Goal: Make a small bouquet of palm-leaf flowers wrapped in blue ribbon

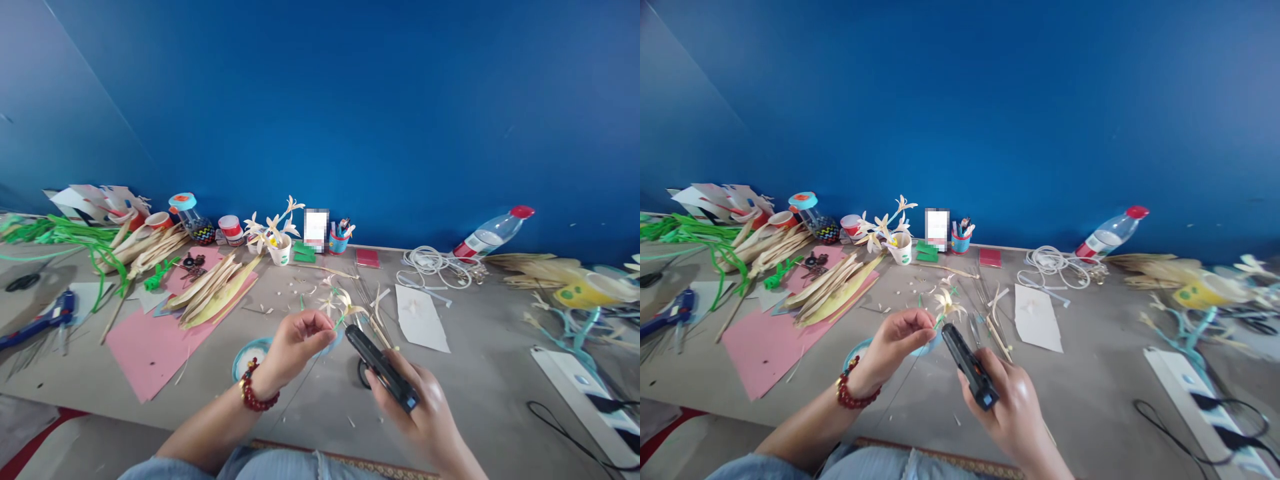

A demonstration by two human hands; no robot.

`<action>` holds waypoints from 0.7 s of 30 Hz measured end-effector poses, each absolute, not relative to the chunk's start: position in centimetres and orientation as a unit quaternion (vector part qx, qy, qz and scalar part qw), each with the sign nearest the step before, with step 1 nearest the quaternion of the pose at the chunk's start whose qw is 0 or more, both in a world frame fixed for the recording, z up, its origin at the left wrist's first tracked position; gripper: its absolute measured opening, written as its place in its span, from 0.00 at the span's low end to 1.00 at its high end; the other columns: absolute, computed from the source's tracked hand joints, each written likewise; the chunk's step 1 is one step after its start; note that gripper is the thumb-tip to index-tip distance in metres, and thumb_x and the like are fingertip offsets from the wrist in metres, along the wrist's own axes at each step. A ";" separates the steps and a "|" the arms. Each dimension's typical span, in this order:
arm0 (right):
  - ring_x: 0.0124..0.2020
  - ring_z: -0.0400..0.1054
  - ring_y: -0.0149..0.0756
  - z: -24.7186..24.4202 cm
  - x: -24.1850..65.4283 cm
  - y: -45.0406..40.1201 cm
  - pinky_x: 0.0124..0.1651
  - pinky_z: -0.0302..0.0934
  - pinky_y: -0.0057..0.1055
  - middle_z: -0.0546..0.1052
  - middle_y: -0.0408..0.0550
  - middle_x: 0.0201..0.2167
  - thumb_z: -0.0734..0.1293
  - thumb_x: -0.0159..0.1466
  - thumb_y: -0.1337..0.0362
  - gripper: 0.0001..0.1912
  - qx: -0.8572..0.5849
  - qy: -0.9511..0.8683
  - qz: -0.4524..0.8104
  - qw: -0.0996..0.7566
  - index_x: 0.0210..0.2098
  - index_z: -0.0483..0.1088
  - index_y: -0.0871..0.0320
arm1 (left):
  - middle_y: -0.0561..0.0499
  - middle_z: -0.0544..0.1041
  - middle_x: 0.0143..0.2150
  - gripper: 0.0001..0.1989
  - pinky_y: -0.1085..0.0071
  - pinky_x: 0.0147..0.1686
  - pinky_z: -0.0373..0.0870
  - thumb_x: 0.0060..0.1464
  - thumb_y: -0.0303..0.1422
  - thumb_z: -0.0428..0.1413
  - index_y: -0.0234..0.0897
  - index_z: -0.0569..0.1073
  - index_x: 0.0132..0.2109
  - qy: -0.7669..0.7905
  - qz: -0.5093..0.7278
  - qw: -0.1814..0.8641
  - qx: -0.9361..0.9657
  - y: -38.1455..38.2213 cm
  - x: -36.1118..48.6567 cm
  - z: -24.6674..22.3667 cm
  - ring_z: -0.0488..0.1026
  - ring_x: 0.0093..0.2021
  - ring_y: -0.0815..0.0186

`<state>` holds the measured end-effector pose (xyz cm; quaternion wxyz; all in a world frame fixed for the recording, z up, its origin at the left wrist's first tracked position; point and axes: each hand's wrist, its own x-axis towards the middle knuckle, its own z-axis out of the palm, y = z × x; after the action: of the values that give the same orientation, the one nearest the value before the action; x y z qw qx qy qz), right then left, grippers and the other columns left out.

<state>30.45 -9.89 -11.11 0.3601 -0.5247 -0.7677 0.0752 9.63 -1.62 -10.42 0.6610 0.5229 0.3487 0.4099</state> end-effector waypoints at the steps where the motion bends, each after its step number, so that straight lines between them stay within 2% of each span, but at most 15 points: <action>1: 0.16 0.66 0.34 -11.2 30.5 -9.9 0.22 0.58 0.26 0.72 0.41 0.18 0.63 0.66 0.63 0.03 -0.526 -0.765 0.075 0.363 0.35 0.66 0.54 | 0.52 0.71 0.30 0.12 0.74 0.30 0.58 0.53 0.36 0.63 0.33 0.72 0.29 0.348 0.410 0.663 0.521 -1.6 9.6 -10.4 0.63 0.29 0.71; 8: 0.18 0.68 0.34 -11.7 30.6 -10.2 0.24 0.60 0.26 0.74 0.44 0.19 0.64 0.66 0.60 0.07 -0.530 -0.761 0.071 0.367 0.34 0.70 0.55 | 0.51 0.71 0.31 0.12 0.74 0.30 0.57 0.53 0.36 0.63 0.33 0.72 0.29 0.346 0.406 0.667 0.520 -1.6 9.6 -10.4 0.63 0.30 0.71; 21: 0.16 0.65 0.32 -11.0 30.3 -10.0 0.23 0.57 0.25 0.72 0.42 0.18 0.63 0.66 0.65 0.05 -0.509 -0.775 0.058 0.369 0.32 0.67 0.55 | 0.52 0.70 0.30 0.12 0.73 0.30 0.57 0.52 0.37 0.64 0.33 0.72 0.29 0.345 0.405 0.673 0.514 -1.8 9.5 -10.3 0.62 0.30 0.71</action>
<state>30.28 -9.97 -11.00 0.3687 -0.5094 -0.7753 0.0583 9.52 -1.80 -10.33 0.6726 0.5145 0.3450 0.4048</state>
